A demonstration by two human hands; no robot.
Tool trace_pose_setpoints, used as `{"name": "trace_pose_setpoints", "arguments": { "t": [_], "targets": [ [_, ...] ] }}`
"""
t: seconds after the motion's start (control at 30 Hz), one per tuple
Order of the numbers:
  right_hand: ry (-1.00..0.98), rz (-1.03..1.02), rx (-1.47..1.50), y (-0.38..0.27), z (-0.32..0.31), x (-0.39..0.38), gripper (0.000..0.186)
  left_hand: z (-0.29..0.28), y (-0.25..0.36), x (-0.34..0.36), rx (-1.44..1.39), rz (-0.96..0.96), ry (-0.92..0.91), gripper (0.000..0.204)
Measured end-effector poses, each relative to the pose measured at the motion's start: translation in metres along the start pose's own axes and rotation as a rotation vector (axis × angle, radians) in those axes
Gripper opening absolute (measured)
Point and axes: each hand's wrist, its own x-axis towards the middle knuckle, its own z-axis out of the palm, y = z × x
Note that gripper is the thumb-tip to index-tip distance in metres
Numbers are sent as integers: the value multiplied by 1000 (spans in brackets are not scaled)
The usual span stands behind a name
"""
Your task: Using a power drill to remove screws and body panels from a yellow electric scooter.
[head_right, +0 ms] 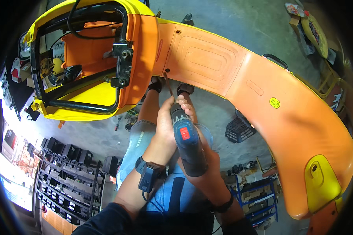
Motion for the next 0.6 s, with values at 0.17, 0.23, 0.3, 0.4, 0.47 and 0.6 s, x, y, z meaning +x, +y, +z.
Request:
{"name": "trace_pose_setpoints", "arguments": {
  "t": [0.17,0.23,0.3,0.4,0.47,0.6],
  "targets": [
    [4,-8,-114,-1,0,-2,56,-2,0,1,-6,-51,-31,24],
    [-26,34,-58,0,-2,-2,78,-1,0,1,-10,-73,-75,24],
    [-41,25,-39,1,-2,-2,79,1,1,2,-28,-66,-68,24],
    [-34,6,-24,3,-1,-1,79,4,3,2,10,-51,-45,23],
    [-27,-3,-30,3,0,-1,79,5,3,1,3,-53,-48,23],
    [-31,3,-39,2,1,0,79,8,3,2,-49,-76,-59,22]
  ]
}}
